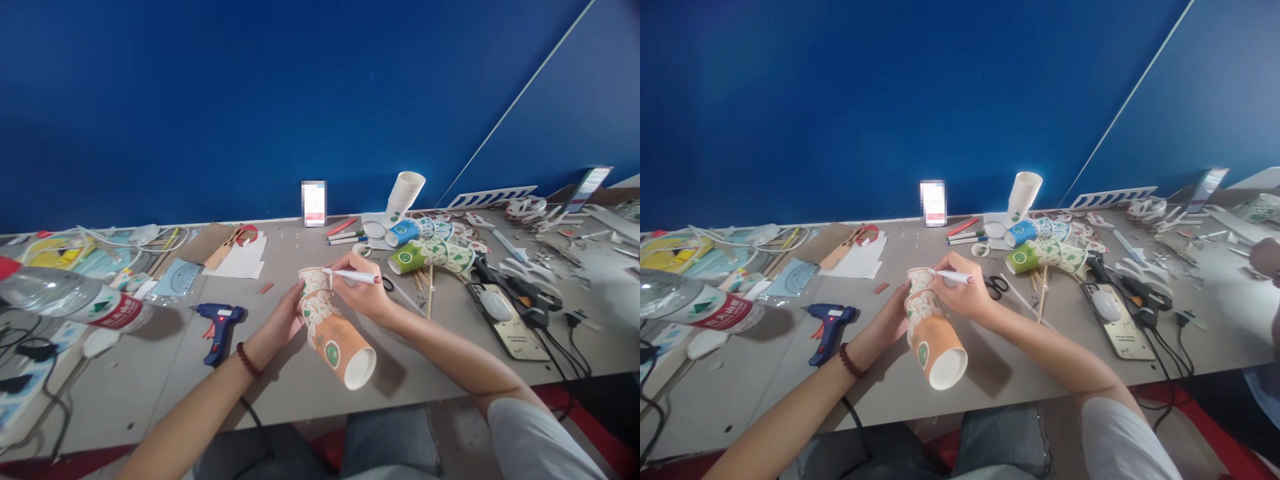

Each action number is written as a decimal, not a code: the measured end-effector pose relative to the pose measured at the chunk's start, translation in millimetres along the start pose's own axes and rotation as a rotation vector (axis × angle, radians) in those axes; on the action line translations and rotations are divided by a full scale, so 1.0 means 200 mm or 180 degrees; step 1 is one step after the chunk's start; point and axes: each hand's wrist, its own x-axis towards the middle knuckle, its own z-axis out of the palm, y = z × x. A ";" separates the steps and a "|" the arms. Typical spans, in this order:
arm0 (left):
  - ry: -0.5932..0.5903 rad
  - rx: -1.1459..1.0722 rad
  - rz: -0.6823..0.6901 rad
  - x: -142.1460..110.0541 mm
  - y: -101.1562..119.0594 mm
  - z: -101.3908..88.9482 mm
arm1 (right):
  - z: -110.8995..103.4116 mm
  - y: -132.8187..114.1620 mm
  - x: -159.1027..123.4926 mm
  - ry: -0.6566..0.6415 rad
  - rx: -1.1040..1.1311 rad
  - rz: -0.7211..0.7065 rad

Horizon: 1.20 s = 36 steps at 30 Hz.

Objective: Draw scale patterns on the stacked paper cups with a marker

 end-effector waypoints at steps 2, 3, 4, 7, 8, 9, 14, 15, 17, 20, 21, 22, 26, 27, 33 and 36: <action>0.0031 0.0063 0.0027 0.00 0.00 0.01 | 0.00 0.00 0.00 -0.0006 -0.0004 -0.0015; 0.0050 0.0092 0.0044 0.00 0.00 0.02 | 0.00 0.00 0.00 -0.0013 -0.0011 -0.0004; 0.0062 0.0123 0.0060 0.00 0.00 0.02 | 0.00 0.00 0.00 -0.0023 -0.0020 0.0008; 0.0068 0.0229 0.0147 0.00 -0.01 0.01 | 0.01 0.00 -0.01 -0.0081 -0.0050 0.0008; 0.0061 0.0271 0.0175 0.00 -0.02 0.00 | 0.01 0.00 -0.01 -0.0108 -0.0063 -0.0003; 0.0052 0.0317 0.0203 0.00 -0.02 0.00 | 0.02 0.01 -0.02 -0.0131 -0.0076 -0.0011; 0.0065 0.0337 0.0119 -0.02 -0.01 0.03 | 0.04 0.03 -0.03 -0.0177 -0.0095 -0.0028; 0.0115 0.0291 0.0065 -0.03 -0.01 0.04 | 0.04 0.03 -0.03 -0.0183 -0.0101 -0.0039; 0.0208 0.0218 -0.0037 -0.03 0.00 0.06 | 0.04 0.04 -0.04 -0.0202 -0.0116 -0.0050; 0.0278 0.0145 -0.0094 -0.04 0.01 0.08 | 0.04 0.04 -0.04 -0.0208 -0.0091 -0.0045; 0.0299 0.0125 -0.0092 -0.04 0.01 0.08 | 0.04 0.04 -0.04 -0.0207 -0.0076 -0.0034; 0.0319 0.0107 -0.0092 -0.04 0.01 0.08 | 0.04 0.04 -0.04 -0.0192 -0.0060 -0.0022; 0.0257 -0.0009 -0.0236 -0.03 0.02 0.07 | 0.03 0.03 -0.03 -0.0139 0.0026 0.0013; 0.0217 -0.0057 -0.0301 -0.03 0.02 0.06 | 0.03 0.02 -0.03 -0.0131 0.0056 0.0028; 0.0170 -0.0175 -0.0516 -0.07 0.04 0.08 | 0.02 -0.01 -0.03 -0.0087 0.0112 0.0067; 0.0169 -0.0274 -0.0502 -0.07 0.06 0.06 | 0.02 -0.02 -0.03 -0.0037 0.0121 -0.0019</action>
